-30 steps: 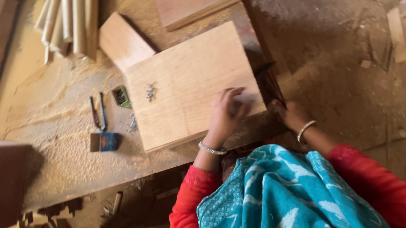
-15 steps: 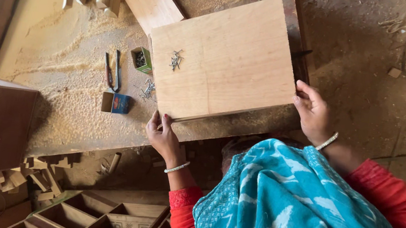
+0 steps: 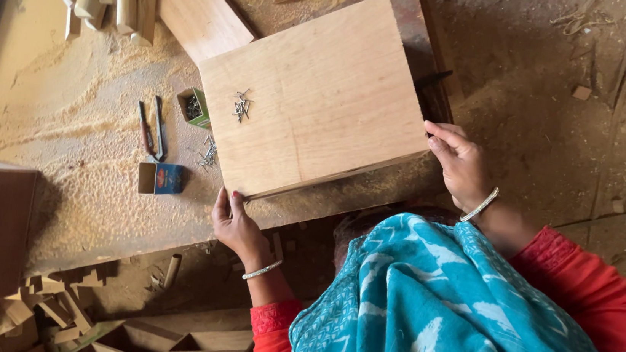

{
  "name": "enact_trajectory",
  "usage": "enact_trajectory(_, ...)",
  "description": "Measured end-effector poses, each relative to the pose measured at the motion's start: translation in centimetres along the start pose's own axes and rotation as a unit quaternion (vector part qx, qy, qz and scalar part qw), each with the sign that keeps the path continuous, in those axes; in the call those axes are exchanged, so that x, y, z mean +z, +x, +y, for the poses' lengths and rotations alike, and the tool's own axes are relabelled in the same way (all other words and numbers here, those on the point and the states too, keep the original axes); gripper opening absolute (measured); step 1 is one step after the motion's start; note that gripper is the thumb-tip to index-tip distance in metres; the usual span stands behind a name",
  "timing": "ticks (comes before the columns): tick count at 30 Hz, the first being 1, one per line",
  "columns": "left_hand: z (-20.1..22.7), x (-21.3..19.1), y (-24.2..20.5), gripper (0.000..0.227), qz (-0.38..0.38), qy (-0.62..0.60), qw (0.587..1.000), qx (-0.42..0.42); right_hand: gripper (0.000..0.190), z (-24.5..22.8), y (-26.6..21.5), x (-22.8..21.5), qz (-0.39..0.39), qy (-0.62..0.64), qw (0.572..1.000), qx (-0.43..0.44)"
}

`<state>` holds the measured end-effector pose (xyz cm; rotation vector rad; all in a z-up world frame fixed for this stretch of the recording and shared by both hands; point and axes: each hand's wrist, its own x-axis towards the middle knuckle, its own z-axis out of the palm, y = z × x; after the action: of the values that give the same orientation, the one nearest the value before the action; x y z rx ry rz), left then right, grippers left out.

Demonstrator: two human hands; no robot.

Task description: The person assembles a wooden box by hammering nails into the joints to secure the pieces together. They repeatedly pick up nails, position them, and strike them with a hammer while adjusting the box on the workbench.

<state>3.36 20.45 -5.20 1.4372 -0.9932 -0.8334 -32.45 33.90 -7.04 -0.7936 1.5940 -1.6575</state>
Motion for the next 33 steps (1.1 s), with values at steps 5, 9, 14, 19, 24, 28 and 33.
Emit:
enact_trajectory(5,-0.2,-0.1,0.0,0.033,-0.002,-0.015,1.000,-0.014,0.026,-0.3,-0.1,0.0,0.003,0.029,0.999,0.025)
enact_trajectory(9,-0.1,0.0,0.0,0.033,0.001,-0.009,1.000,-0.015,0.025,-0.4,-0.1,0.1,0.005,0.018,0.999,0.026)
enact_trajectory(14,0.1,0.1,-0.3,0.033,0.005,-0.008,1.000,-0.015,0.026,-0.5,-0.1,0.0,0.005,0.037,0.999,0.039)
enact_trajectory(19,0.4,0.3,-0.6,0.033,0.008,-0.026,1.000,-0.015,0.026,-0.3,-0.2,0.0,0.000,0.035,0.999,0.031)
enact_trajectory(24,0.8,0.3,-0.8,0.033,0.014,-0.018,1.000,-0.020,0.026,-0.4,-0.1,-0.1,0.001,0.044,0.998,0.045)
enact_trajectory(28,0.6,0.3,-0.8,0.033,0.018,-0.036,0.999,-0.017,0.025,-0.5,-0.2,0.1,0.012,0.022,0.999,0.042)
enact_trajectory(33,0.1,0.3,-0.7,0.034,0.018,-0.052,0.998,-0.026,0.024,-0.5,-0.3,0.2,0.014,0.011,0.999,0.028)
